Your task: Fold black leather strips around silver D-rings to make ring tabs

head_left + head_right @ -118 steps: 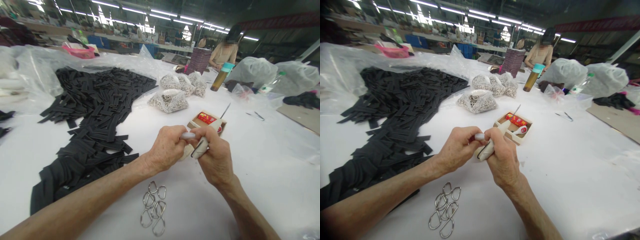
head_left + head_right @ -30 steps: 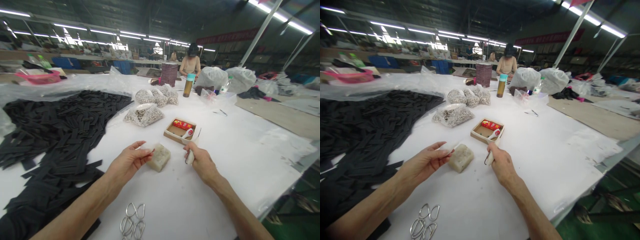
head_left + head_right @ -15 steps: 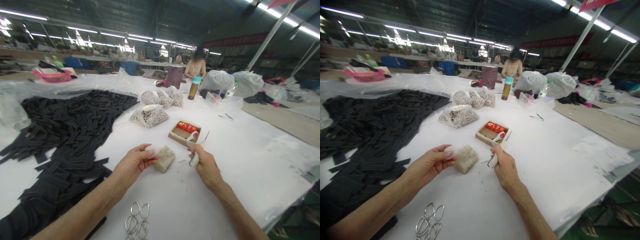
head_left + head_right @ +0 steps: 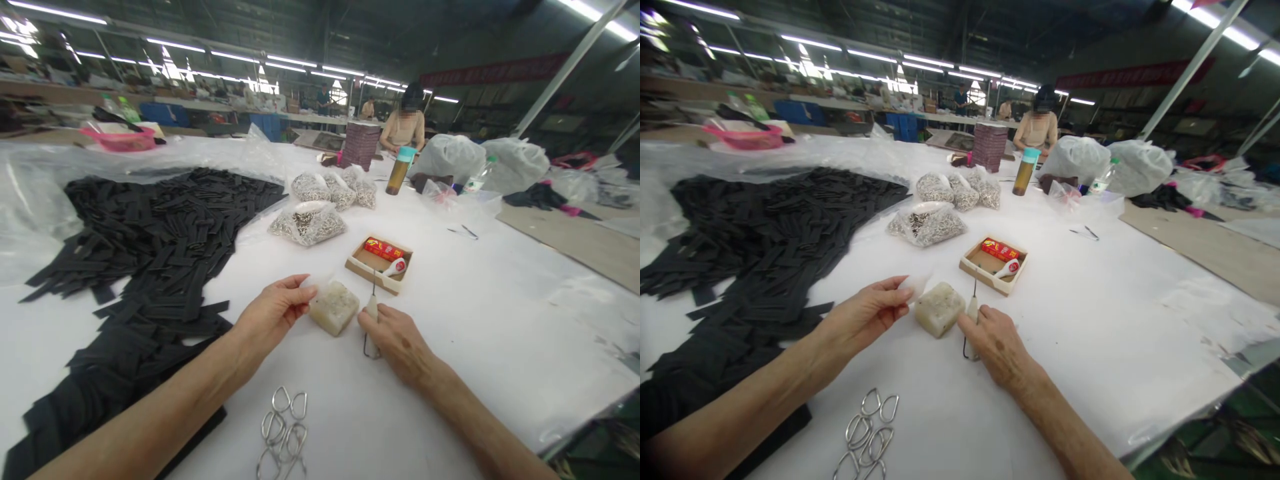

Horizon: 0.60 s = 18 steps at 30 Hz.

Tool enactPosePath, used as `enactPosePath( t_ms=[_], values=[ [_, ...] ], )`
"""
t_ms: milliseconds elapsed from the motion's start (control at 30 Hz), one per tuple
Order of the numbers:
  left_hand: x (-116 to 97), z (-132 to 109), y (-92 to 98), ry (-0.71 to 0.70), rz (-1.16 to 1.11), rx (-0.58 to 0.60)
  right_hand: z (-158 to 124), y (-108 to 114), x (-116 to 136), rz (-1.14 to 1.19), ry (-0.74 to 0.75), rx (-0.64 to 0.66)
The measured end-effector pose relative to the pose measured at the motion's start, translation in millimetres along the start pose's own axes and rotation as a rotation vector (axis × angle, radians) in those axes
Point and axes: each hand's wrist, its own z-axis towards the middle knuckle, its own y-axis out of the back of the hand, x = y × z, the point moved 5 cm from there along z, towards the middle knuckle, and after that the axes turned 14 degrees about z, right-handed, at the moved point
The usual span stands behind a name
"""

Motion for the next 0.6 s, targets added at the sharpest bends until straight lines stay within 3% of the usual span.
enactPosePath(
  t_ms=[367, 600],
  values=[
    [-2.9, -2.7, -1.9, -0.119, 0.131, 0.060, -6.7, -1.7, -8.8, -0.164, -0.037, -0.010],
    [0.1, -3.8, -5.6, -0.104, 0.187, 0.090, -1.8, 2.3, -8.3, -0.180, 0.021, 0.008]
  ],
)
